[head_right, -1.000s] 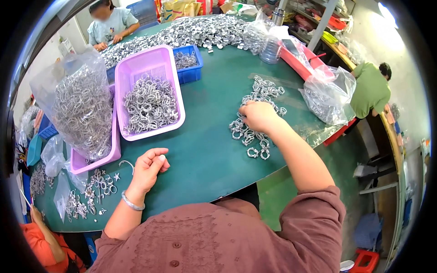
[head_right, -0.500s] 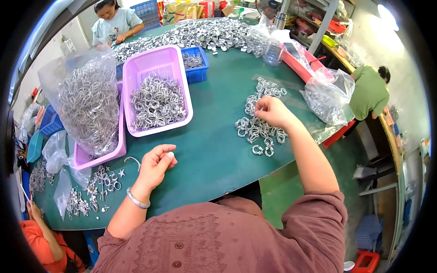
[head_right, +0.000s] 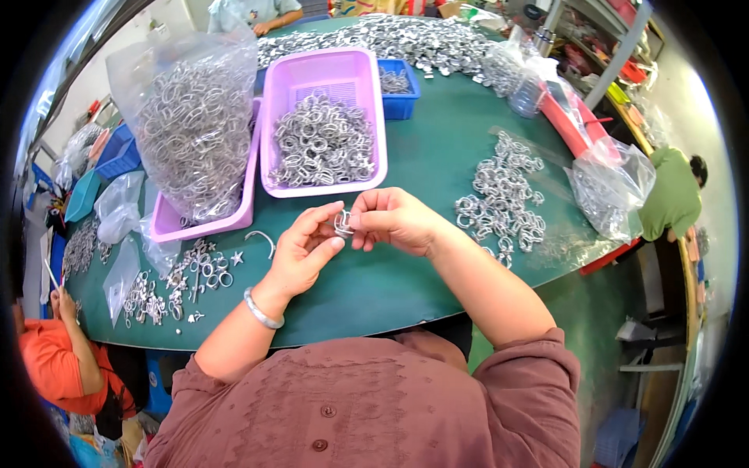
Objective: The person takes metal components from a basket, fits the pieces together by hand, and places the assembled metal items into a pile on the table.
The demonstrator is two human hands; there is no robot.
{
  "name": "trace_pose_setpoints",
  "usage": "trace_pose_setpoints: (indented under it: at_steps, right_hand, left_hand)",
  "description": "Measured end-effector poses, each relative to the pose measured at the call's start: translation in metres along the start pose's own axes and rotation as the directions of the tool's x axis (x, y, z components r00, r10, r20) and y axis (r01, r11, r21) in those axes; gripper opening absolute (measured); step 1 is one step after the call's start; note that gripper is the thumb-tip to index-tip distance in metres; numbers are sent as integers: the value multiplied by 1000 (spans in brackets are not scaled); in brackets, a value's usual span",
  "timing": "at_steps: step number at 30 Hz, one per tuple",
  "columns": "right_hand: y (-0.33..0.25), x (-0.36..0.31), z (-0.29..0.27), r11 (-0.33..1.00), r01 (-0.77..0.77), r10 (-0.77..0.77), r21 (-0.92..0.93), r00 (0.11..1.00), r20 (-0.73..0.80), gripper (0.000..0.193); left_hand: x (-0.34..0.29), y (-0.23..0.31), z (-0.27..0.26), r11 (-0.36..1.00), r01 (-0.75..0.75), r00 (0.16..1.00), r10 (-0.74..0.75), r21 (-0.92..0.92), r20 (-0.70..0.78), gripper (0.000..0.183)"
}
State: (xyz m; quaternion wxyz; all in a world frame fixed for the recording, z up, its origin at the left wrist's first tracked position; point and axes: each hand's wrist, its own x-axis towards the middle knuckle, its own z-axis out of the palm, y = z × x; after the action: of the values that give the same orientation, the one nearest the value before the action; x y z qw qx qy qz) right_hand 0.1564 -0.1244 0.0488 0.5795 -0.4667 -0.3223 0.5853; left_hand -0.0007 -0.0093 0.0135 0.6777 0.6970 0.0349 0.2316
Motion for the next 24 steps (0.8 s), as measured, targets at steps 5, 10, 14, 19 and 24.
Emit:
trace_pose_setpoints:
  at_steps: [5, 10, 14, 19, 24]
  right_hand:
    - [-3, 13, 3, 996, -66, 68, -54, 997, 22, 13]
    - [-9, 20, -3, 949, 19, -17, -315, 1000, 10, 13]
    - [-7, 25, 2, 937, 81, -62, -340, 996, 68, 16]
    - [9, 22, -2, 948, 128, -122, -292, 992, 37, 16]
    - [21, 20, -4, 975, 142, -151, -172, 988, -41, 14]
  left_hand:
    - [1, 1, -3, 989, -18, 997, 7, -145, -76, 25]
    - [1, -8, -10, 981, 103, 992, -114, -163, -59, 18]
    - [4, -4, -12, 974, 126, 989, -139, -187, -58, 16]
    - [4, -7, -10, 983, 118, 990, -128, -141, -64, 17]
    - [5, -12, -8, 959, 119, 977, -160, -259, -140, 19]
